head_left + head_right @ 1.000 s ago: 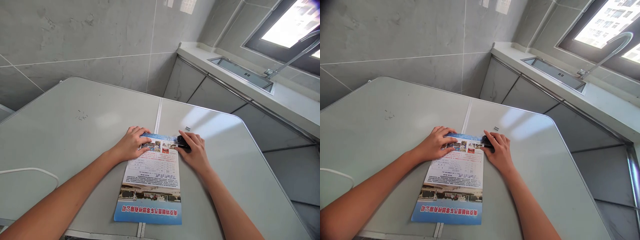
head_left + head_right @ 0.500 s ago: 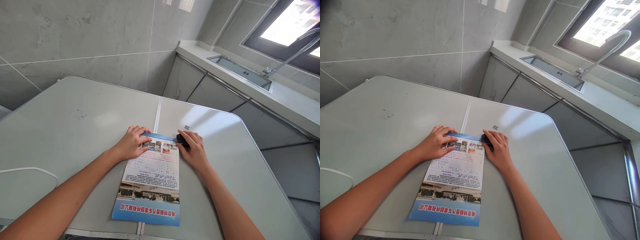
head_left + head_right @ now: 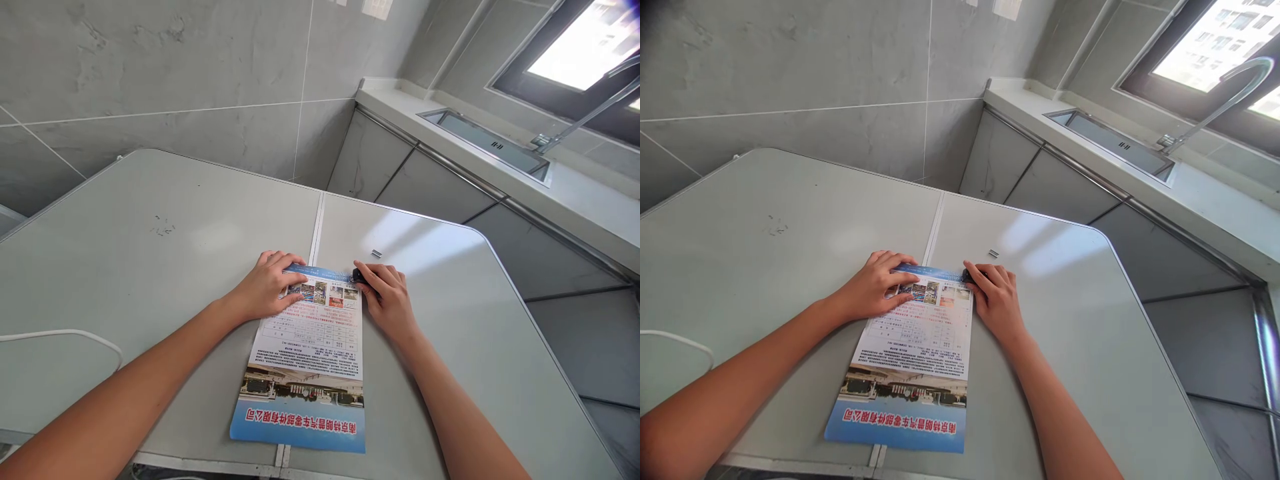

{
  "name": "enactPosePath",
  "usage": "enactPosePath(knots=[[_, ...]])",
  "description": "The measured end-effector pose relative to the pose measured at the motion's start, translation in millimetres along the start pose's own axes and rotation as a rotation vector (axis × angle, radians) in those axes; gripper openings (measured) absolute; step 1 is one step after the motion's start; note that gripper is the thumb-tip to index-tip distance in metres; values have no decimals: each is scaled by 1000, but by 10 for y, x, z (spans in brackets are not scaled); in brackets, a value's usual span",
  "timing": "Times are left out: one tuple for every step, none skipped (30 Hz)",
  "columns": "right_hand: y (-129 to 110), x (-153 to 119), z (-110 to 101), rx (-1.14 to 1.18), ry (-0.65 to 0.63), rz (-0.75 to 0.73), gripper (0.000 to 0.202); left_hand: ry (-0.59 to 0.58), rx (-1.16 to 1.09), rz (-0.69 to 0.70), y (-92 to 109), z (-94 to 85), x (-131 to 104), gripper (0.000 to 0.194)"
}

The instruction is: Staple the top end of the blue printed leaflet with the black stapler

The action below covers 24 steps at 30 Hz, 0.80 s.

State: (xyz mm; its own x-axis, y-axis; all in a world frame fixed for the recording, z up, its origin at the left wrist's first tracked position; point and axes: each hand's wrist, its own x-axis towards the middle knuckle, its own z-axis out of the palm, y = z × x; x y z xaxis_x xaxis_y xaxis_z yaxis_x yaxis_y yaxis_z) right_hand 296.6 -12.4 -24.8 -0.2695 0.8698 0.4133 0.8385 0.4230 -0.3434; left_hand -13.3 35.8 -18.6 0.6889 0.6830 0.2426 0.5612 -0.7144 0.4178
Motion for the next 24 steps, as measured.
enactPosePath(knots=[[-2, 0, 1, -5, 1, 0, 49, -2, 1, -2, -1, 0, -1, 25], [-4, 0, 2, -7, 2, -1, 49, -4, 3, -3, -2, 0, -1, 25], [-5, 0, 3, -9, 4, -1, 48, -7, 6, -4, -1, -2, -1, 25], [-6, 0, 4, -11, 3, -1, 48, -10, 7, -4, 1, -4, -1, 25], [-7, 1, 5, -14, 3, -1, 47, -13, 8, -5, 4, -7, 0, 25], [-7, 2, 5, -18, 1, -2, 47, -16, 8, -5, 8, -10, 0, 25], [-8, 3, 6, -22, -1, -2, 46, -18, 8, -5, 11, -14, 1, 25], [-8, 5, 7, -26, 0, -3, 46, -19, 8, -6, 14, -16, 2, 25], [-9, 6, 8, -30, 0, -4, 46, -19, 9, -5, 16, -18, 3, 25], [-9, 8, 9, -33, 0, -5, 46, -19, 9, -4, 18, -19, 3, 24], [-10, 9, 9, -35, 1, -5, 45, -19, 10, -3, 18, -19, 4, 24], [-11, 11, 10, -38, 1, -3, 45, -18, 11, -3, 18, -19, 4, 24], [-13, 12, 11, -40, 0, -2, 45, -17, 11, -2, 18, -18, 4, 24], [-16, 14, 11, -42, 0, -1, 45, -16, 11, -3, 17, -17, 4, 24], [-19, 16, 11, -44, -2, 1, 45, -14, 10, -4, 17, -17, 5, 24], [-22, 18, 10, -47, -5, 2, 45, -13, 9, -5, 17, -17, 5, 24], [-26, 20, 8, -51, -8, 3, 45, -12, 9, -4, 17, -17, 5, 24], [-31, 21, 7, -54, -11, 3, 44, -12, 8, -3, 18, -18, 6, 24], [-35, 23, 5, -57, -12, 4, 44, -12, 7, -2, 18, -19, 7, 24], [-40, 25, 3, -59, -13, 4, 44, -12, 6, -2, 19, -20, 7, 24], [-45, 26, 2, -60, -15, 4, 45, -11, 3, -3, 19, -21, 8, 24], [-49, 26, 2, -60, -16, 4, 45, -11, 0, -4, 20, -22, 8, 24], [-53, 27, 2, -59, -16, 5, 46, -9, -4, -5, 19, -21, 8, 24], [-57, 27, 2, -57, -17, 6, 47, -8, -5, -6, 19, -21, 8, 23]])
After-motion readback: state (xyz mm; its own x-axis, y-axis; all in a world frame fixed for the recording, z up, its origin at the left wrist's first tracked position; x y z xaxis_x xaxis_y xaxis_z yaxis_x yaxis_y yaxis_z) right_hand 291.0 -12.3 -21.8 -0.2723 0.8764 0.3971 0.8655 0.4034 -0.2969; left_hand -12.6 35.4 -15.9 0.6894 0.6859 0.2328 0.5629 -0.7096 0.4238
